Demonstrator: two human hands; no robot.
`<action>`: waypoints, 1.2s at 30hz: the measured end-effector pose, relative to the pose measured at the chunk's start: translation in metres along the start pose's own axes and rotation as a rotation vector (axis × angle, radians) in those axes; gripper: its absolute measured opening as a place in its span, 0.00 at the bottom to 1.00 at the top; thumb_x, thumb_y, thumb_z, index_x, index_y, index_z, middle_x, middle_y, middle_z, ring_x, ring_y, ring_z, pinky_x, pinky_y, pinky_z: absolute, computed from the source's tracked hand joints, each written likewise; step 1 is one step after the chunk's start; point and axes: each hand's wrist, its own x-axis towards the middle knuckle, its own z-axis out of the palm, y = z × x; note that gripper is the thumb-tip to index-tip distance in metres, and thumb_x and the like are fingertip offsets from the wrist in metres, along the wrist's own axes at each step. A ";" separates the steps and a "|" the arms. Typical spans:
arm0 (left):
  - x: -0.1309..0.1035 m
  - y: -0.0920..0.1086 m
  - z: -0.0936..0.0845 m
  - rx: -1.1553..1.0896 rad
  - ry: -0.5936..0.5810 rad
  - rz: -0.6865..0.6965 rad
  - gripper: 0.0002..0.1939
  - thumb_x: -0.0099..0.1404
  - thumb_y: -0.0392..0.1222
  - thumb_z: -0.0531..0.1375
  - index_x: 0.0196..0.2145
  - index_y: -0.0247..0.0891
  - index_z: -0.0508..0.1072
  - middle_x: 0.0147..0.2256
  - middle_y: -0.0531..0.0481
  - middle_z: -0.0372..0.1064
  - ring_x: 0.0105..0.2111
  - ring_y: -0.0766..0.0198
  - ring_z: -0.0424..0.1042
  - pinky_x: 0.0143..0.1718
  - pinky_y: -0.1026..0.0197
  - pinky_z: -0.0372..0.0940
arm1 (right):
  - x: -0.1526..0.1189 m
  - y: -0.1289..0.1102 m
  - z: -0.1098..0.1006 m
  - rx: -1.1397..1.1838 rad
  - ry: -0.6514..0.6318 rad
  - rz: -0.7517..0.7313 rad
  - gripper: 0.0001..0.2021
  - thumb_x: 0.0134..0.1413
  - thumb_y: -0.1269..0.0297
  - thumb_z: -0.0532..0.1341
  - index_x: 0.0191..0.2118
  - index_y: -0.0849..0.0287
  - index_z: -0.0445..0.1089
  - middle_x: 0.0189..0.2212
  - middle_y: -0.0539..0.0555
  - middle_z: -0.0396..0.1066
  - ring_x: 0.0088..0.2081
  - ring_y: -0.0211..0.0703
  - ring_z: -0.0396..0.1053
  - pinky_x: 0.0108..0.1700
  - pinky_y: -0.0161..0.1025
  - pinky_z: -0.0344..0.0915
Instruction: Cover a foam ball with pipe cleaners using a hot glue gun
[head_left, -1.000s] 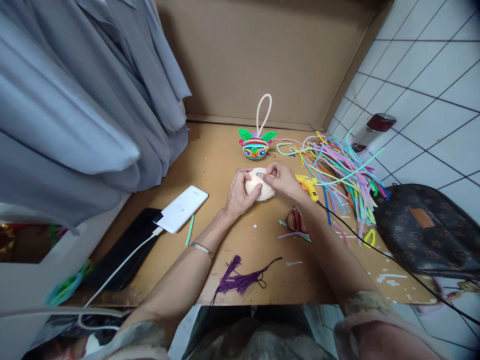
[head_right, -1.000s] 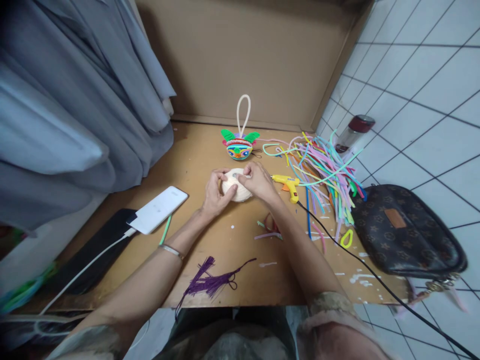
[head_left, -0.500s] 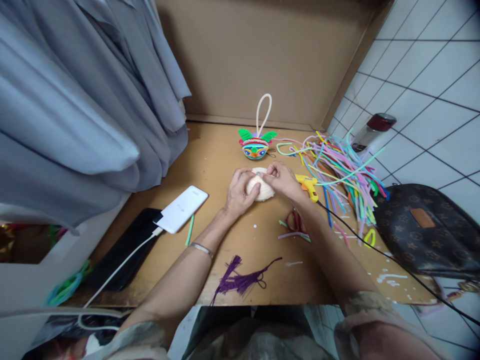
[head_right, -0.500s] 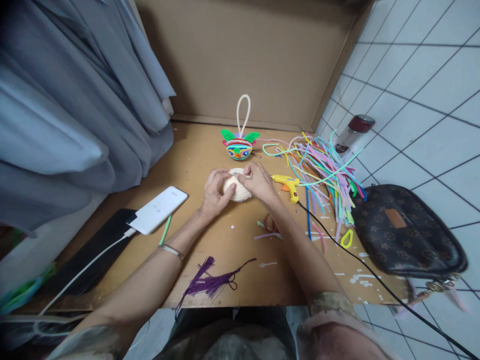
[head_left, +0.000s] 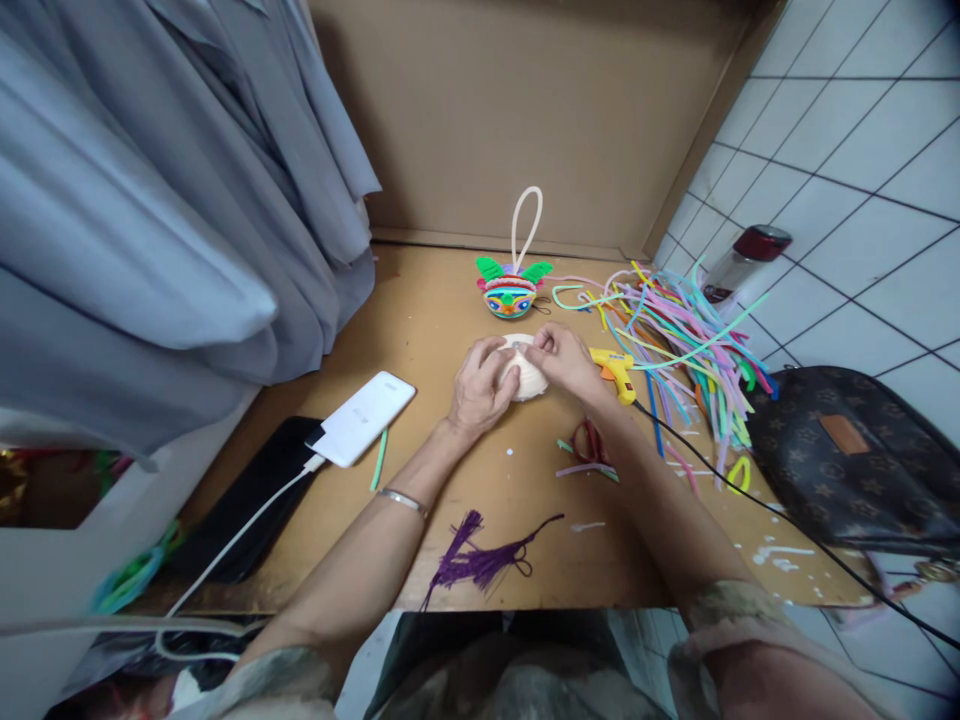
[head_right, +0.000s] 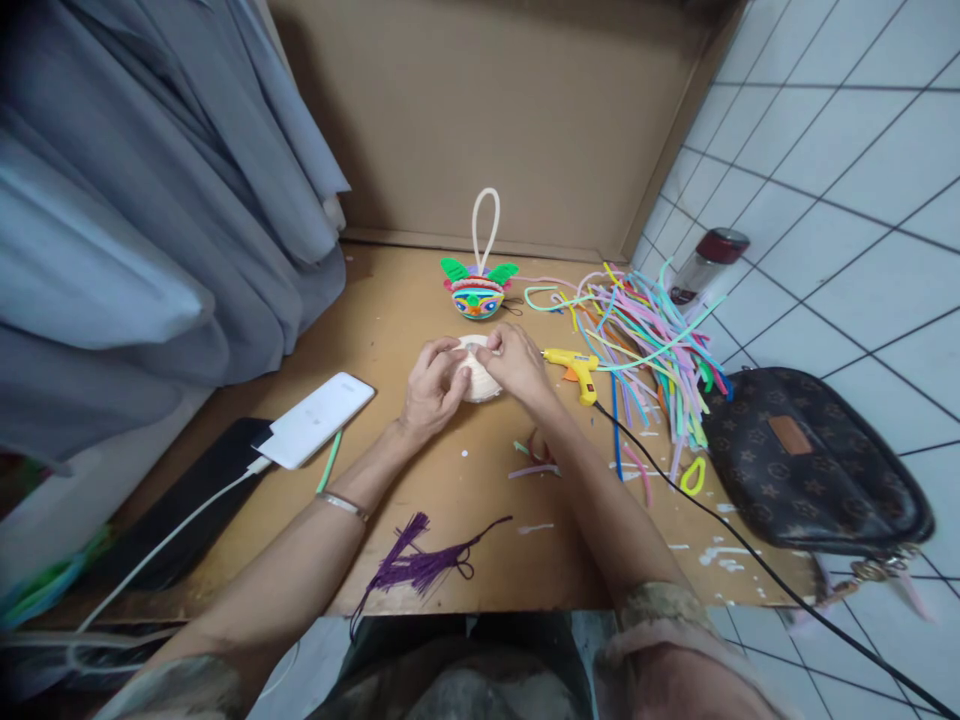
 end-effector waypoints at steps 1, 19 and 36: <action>0.000 -0.001 0.000 -0.005 -0.007 -0.010 0.16 0.76 0.52 0.56 0.51 0.38 0.73 0.53 0.36 0.72 0.54 0.52 0.75 0.57 0.47 0.72 | 0.000 0.000 0.000 0.009 -0.013 -0.007 0.11 0.51 0.60 0.63 0.26 0.53 0.60 0.24 0.46 0.64 0.32 0.42 0.63 0.37 0.38 0.57; -0.006 -0.007 0.003 -0.039 -0.010 -0.053 0.25 0.65 0.55 0.66 0.53 0.40 0.67 0.58 0.36 0.69 0.58 0.48 0.72 0.59 0.44 0.71 | -0.009 -0.011 -0.004 -0.024 -0.066 -0.074 0.06 0.52 0.67 0.62 0.29 0.54 0.63 0.24 0.45 0.66 0.28 0.39 0.62 0.35 0.37 0.58; -0.006 -0.001 0.003 0.000 -0.067 -0.036 0.25 0.65 0.54 0.66 0.53 0.40 0.67 0.58 0.36 0.67 0.59 0.48 0.71 0.59 0.43 0.71 | -0.011 -0.014 -0.004 -0.184 -0.058 -0.187 0.04 0.53 0.67 0.63 0.28 0.57 0.71 0.27 0.50 0.74 0.29 0.41 0.65 0.36 0.38 0.57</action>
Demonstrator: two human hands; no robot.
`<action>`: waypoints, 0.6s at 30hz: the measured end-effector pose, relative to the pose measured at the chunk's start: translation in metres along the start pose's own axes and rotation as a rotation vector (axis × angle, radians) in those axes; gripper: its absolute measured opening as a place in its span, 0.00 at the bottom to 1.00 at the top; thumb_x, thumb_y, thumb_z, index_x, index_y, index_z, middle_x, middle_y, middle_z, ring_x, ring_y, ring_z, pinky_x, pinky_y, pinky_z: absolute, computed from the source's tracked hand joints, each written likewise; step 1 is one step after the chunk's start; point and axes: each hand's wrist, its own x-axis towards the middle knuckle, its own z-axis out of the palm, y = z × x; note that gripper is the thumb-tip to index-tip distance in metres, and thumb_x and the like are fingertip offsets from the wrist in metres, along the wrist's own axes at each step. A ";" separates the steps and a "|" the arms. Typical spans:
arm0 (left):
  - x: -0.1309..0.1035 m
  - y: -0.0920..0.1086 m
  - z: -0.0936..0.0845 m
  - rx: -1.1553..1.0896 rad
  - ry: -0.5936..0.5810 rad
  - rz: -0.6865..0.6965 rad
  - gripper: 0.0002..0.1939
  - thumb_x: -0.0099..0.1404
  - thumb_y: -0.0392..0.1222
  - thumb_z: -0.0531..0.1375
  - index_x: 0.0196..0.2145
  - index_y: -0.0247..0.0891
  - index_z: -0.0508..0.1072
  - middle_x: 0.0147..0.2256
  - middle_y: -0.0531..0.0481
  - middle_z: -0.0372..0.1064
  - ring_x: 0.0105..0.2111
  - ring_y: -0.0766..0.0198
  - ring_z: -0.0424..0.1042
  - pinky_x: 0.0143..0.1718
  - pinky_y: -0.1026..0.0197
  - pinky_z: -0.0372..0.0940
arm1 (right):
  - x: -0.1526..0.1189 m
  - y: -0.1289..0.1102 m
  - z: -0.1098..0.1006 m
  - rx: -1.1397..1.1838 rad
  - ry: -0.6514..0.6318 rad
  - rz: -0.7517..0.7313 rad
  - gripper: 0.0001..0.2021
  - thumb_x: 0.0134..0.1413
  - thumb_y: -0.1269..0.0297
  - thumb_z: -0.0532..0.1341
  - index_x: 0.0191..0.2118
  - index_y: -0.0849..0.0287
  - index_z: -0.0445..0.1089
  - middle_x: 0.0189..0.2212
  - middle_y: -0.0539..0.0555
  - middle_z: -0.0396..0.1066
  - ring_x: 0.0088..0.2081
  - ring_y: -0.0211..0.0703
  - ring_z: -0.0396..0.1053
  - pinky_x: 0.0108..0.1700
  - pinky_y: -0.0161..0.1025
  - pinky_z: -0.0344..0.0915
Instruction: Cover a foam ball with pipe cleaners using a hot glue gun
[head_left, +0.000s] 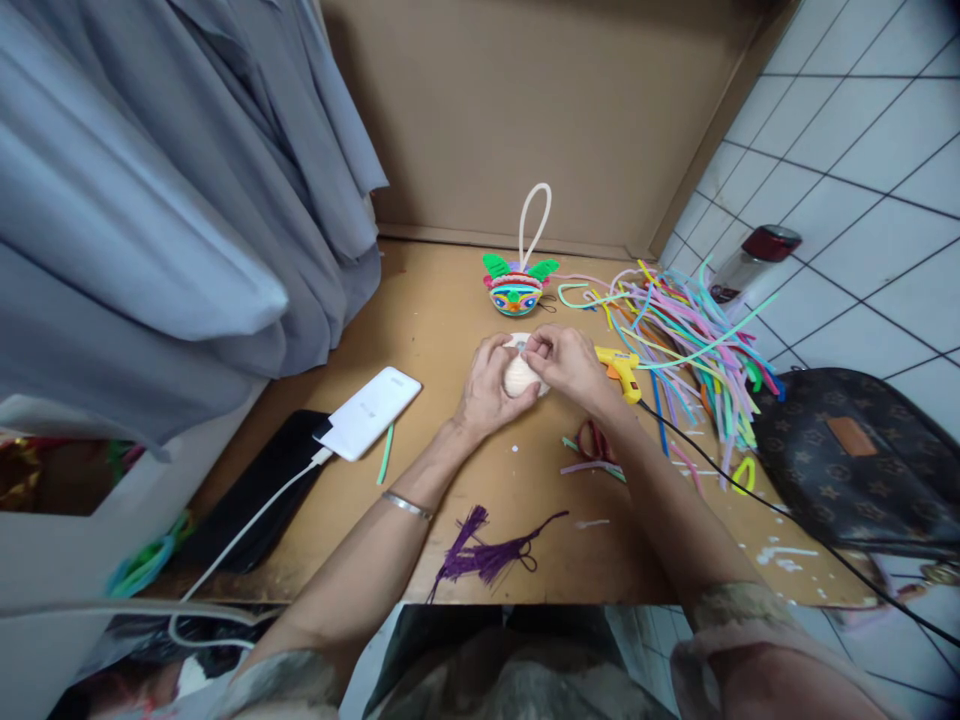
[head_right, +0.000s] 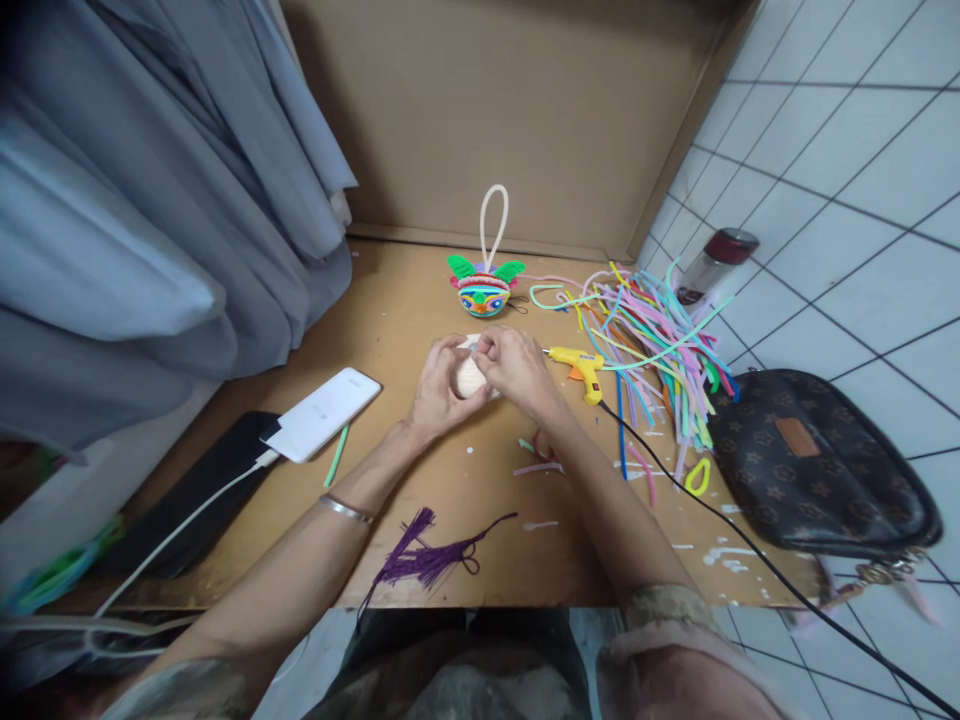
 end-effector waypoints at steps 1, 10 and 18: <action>0.000 0.000 0.000 -0.003 0.003 0.007 0.24 0.65 0.54 0.66 0.53 0.39 0.67 0.58 0.36 0.67 0.59 0.48 0.71 0.59 0.43 0.71 | 0.000 0.000 -0.001 0.002 -0.006 0.006 0.04 0.53 0.67 0.63 0.28 0.57 0.71 0.27 0.50 0.74 0.29 0.41 0.65 0.35 0.38 0.57; 0.000 0.001 0.002 -0.020 -0.012 -0.002 0.27 0.64 0.55 0.67 0.54 0.40 0.67 0.58 0.35 0.69 0.60 0.46 0.71 0.60 0.41 0.70 | 0.003 0.006 -0.011 0.056 -0.081 -0.004 0.09 0.58 0.65 0.58 0.32 0.59 0.75 0.26 0.52 0.71 0.29 0.42 0.64 0.35 0.39 0.57; -0.002 0.000 0.005 -0.007 0.039 0.067 0.28 0.66 0.56 0.66 0.57 0.39 0.65 0.58 0.34 0.70 0.61 0.45 0.71 0.60 0.41 0.69 | 0.000 0.006 -0.011 -0.005 -0.086 -0.081 0.06 0.51 0.70 0.63 0.34 0.61 0.78 0.30 0.53 0.76 0.31 0.41 0.66 0.36 0.38 0.57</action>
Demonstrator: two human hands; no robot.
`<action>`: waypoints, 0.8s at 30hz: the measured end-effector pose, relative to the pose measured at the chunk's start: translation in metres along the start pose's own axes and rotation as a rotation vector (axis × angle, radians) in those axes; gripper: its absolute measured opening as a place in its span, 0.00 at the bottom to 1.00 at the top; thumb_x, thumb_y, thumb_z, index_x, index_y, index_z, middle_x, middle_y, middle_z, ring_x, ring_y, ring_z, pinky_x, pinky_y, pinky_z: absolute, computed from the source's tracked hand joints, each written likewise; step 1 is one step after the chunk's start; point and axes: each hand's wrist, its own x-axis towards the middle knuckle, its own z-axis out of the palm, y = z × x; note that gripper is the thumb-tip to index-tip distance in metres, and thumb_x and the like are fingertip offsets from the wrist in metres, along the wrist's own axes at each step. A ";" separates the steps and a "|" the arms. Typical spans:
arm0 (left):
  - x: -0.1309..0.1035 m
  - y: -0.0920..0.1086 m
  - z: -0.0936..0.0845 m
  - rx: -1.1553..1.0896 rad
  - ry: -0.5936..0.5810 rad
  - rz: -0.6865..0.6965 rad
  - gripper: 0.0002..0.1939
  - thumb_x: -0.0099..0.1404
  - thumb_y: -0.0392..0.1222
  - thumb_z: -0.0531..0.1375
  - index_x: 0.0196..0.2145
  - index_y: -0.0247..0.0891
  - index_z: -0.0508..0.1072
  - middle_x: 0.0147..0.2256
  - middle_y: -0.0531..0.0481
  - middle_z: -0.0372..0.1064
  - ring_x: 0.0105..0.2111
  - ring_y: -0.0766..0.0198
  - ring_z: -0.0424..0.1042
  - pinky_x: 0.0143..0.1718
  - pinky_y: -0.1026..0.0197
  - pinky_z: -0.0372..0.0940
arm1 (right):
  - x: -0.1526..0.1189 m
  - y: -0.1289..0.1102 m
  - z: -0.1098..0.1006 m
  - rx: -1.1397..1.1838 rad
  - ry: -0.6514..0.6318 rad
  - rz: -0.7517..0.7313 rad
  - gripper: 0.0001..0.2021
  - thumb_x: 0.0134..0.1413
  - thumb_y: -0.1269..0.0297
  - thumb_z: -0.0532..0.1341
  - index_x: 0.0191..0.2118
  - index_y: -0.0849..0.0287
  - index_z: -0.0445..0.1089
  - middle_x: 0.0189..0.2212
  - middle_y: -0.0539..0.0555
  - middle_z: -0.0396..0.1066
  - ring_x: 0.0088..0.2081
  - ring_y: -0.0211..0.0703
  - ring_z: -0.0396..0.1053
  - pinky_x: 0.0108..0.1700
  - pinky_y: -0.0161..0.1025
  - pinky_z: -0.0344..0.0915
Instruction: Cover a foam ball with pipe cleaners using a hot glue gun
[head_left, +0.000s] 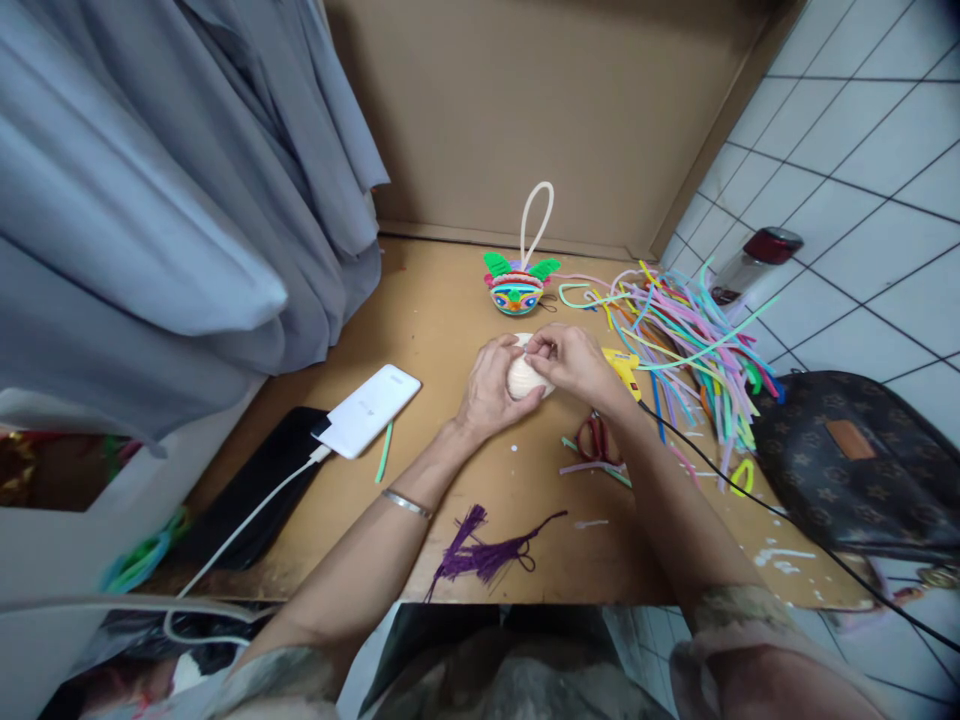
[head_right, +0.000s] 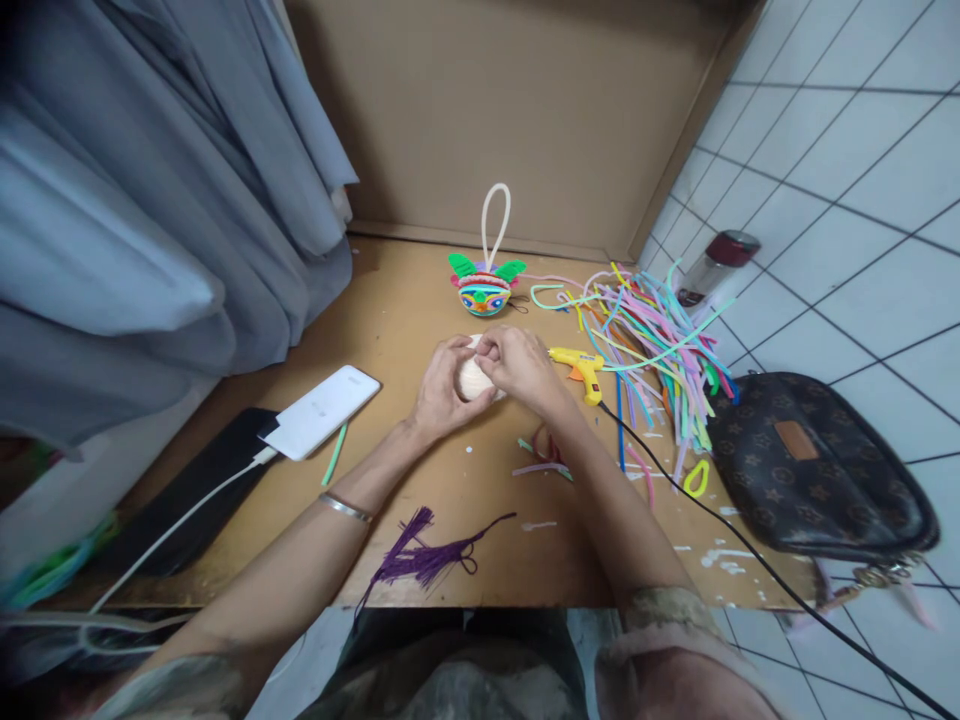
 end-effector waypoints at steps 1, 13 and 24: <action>0.000 0.000 0.000 0.005 0.006 0.009 0.28 0.66 0.56 0.65 0.57 0.39 0.65 0.58 0.34 0.70 0.61 0.45 0.72 0.60 0.41 0.70 | 0.000 0.000 0.001 -0.016 0.010 -0.013 0.06 0.52 0.70 0.63 0.34 0.61 0.78 0.30 0.54 0.77 0.31 0.41 0.66 0.36 0.38 0.57; 0.000 0.000 0.000 0.019 0.038 0.015 0.30 0.66 0.57 0.65 0.58 0.39 0.63 0.58 0.34 0.71 0.59 0.47 0.73 0.58 0.43 0.72 | 0.002 0.001 -0.001 0.022 -0.025 -0.040 0.07 0.54 0.70 0.61 0.35 0.62 0.78 0.31 0.54 0.77 0.30 0.40 0.66 0.36 0.37 0.59; 0.001 0.002 0.000 0.013 0.040 0.000 0.29 0.64 0.51 0.67 0.57 0.39 0.63 0.57 0.35 0.72 0.59 0.47 0.74 0.59 0.43 0.71 | 0.001 0.002 0.013 -0.069 0.094 -0.054 0.06 0.54 0.70 0.63 0.34 0.60 0.78 0.32 0.54 0.78 0.31 0.41 0.67 0.38 0.38 0.59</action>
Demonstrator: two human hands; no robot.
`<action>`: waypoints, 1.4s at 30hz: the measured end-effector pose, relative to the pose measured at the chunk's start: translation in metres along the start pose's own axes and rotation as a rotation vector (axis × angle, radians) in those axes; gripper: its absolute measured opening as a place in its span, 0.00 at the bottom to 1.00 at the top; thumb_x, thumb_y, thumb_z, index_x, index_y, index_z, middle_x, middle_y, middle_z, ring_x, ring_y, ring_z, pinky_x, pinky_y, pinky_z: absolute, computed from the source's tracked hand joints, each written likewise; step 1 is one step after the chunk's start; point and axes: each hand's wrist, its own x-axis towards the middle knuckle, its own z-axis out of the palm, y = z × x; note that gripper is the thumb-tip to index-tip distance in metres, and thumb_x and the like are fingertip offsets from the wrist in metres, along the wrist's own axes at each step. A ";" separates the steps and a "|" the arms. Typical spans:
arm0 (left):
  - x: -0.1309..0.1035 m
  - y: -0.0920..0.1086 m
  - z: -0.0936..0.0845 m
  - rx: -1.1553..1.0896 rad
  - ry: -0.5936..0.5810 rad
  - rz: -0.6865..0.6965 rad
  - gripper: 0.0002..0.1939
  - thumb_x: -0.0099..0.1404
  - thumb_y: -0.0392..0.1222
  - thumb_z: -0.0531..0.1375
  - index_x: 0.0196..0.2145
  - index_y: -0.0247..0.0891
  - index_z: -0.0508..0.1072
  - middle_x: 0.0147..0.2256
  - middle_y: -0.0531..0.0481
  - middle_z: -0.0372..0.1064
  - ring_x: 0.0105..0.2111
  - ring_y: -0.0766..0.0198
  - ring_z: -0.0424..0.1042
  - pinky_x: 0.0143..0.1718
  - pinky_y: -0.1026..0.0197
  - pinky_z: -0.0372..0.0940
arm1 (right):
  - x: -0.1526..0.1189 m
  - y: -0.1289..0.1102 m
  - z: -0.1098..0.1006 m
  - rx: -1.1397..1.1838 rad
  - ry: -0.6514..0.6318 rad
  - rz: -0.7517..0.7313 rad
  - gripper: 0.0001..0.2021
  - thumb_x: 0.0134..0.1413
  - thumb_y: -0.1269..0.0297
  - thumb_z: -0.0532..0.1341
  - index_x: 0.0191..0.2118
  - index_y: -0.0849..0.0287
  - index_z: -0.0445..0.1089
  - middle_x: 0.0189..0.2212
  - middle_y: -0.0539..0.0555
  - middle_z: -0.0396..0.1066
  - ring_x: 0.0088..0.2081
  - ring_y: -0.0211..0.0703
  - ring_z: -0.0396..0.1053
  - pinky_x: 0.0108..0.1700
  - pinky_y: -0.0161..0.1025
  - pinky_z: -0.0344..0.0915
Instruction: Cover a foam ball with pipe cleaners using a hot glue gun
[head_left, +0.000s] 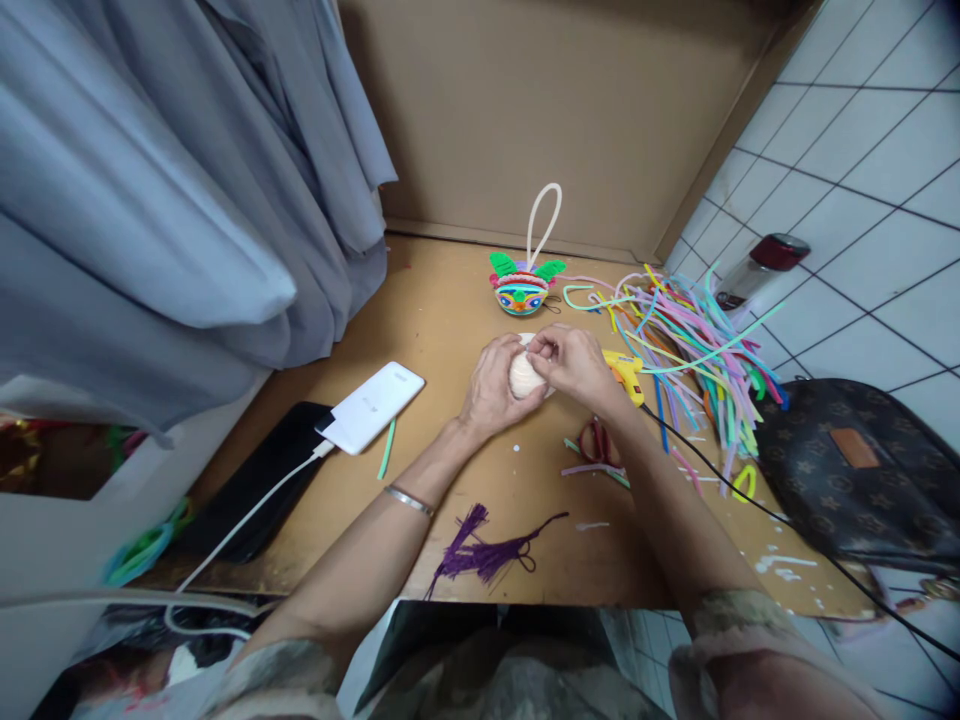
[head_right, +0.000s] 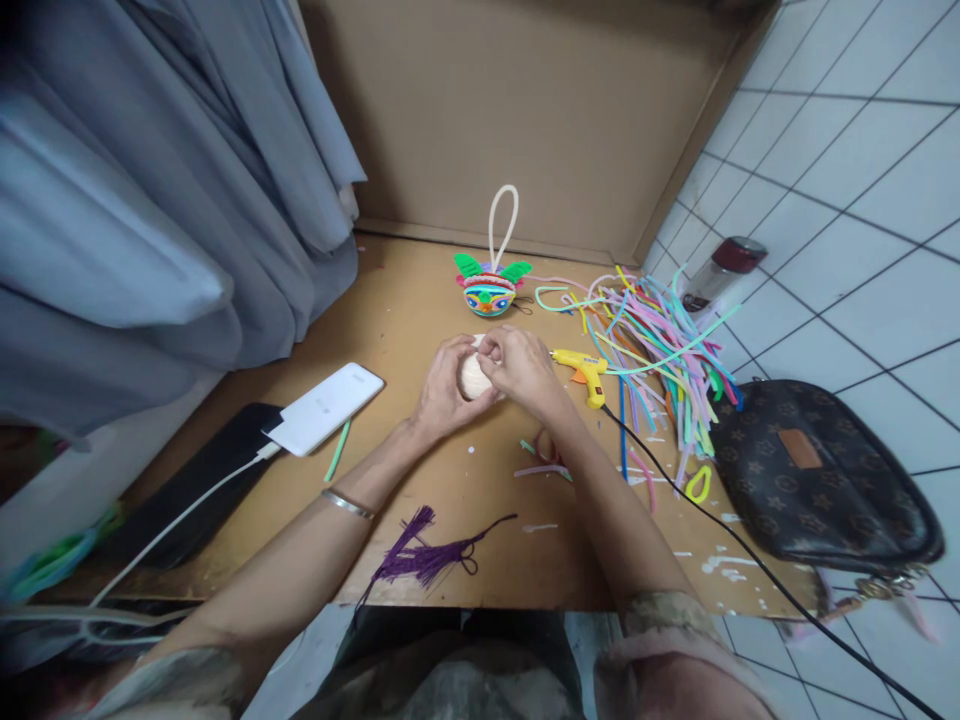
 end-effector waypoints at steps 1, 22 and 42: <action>0.000 0.000 0.000 0.002 -0.008 -0.013 0.29 0.64 0.52 0.67 0.57 0.39 0.63 0.57 0.35 0.72 0.60 0.47 0.74 0.59 0.43 0.71 | 0.000 0.000 -0.001 0.002 -0.003 0.002 0.06 0.54 0.70 0.62 0.34 0.60 0.78 0.32 0.54 0.77 0.31 0.41 0.66 0.38 0.39 0.59; 0.000 0.001 -0.001 -0.009 -0.075 0.001 0.30 0.64 0.57 0.66 0.56 0.40 0.65 0.58 0.35 0.71 0.60 0.45 0.72 0.59 0.40 0.71 | 0.009 0.010 -0.011 0.668 -0.145 0.345 0.04 0.38 0.71 0.67 0.24 0.59 0.72 0.18 0.45 0.67 0.19 0.32 0.62 0.20 0.31 0.64; 0.002 -0.002 -0.006 -0.056 -0.105 0.058 0.27 0.65 0.57 0.67 0.55 0.40 0.70 0.58 0.35 0.71 0.59 0.46 0.73 0.58 0.43 0.72 | 0.010 0.012 -0.015 0.795 -0.229 0.335 0.05 0.36 0.70 0.68 0.22 0.60 0.71 0.13 0.42 0.64 0.14 0.28 0.57 0.17 0.29 0.53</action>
